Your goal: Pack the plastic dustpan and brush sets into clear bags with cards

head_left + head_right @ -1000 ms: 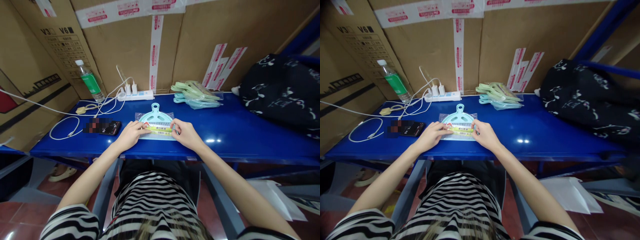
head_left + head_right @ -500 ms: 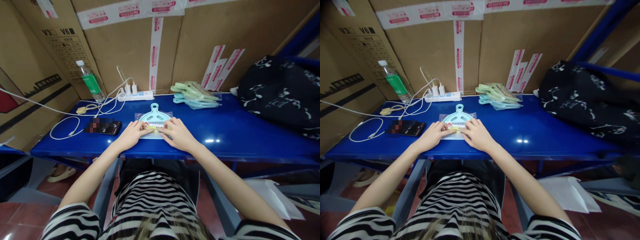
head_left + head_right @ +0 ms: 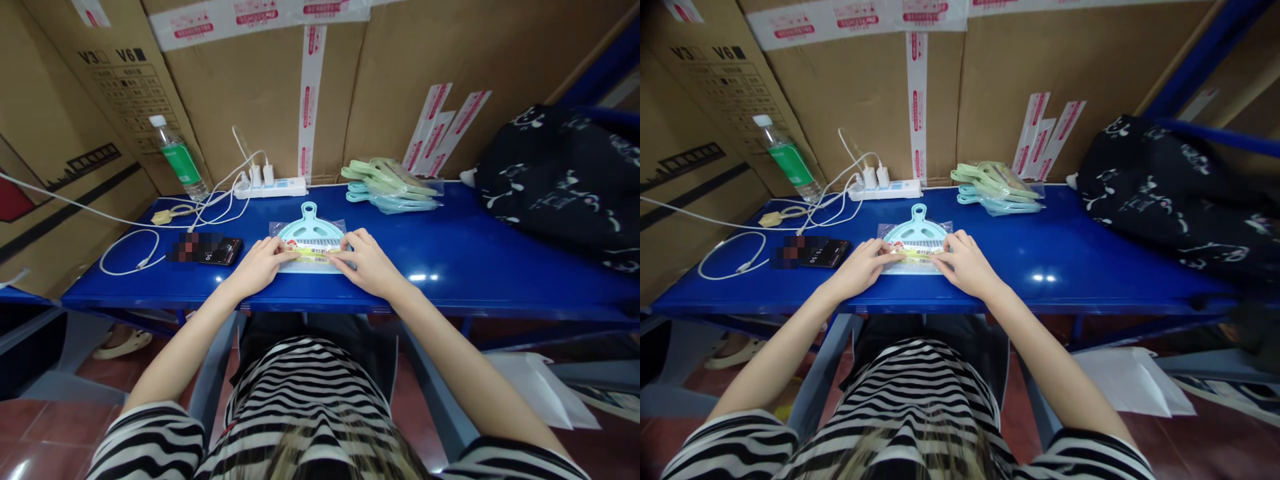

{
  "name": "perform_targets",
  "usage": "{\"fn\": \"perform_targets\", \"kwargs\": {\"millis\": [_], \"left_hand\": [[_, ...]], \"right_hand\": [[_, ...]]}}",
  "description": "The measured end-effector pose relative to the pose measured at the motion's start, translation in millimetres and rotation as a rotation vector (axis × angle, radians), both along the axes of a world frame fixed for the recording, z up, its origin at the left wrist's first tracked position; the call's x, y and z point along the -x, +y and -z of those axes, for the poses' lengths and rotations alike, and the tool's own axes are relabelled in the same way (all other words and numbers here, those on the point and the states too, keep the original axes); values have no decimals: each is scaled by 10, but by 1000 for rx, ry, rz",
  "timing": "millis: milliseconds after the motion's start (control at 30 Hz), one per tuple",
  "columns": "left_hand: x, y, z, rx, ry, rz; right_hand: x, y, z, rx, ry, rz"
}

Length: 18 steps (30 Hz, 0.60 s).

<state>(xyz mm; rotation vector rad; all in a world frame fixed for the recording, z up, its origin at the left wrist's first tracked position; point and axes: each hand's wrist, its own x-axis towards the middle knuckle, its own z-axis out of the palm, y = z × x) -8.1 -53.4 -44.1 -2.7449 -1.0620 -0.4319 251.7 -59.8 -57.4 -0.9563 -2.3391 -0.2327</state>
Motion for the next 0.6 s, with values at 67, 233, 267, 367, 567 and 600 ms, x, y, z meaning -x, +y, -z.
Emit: {"fn": "perform_targets", "kwargs": {"millis": [67,233,267,367,567,600], "left_hand": [[11,-1,3,-2,-7,-5],[21,-8,-9,-21,2,-31],[22,-12,-13,-27,5,-42],[24,-33,-25,-61,13,-74],[44,-68,-50,-163,-8,-94],[52,-67,-55,-176,-7,-97]], "right_hand": [[-12,-4,3,10,29,14],[-12,-15,10,-29,55,49],[-11,-17,10,-38,55,61],[-17,-26,6,-79,57,88],[-58,-50,-33,-114,29,137],[-66,-53,-41,-116,23,143]]}}
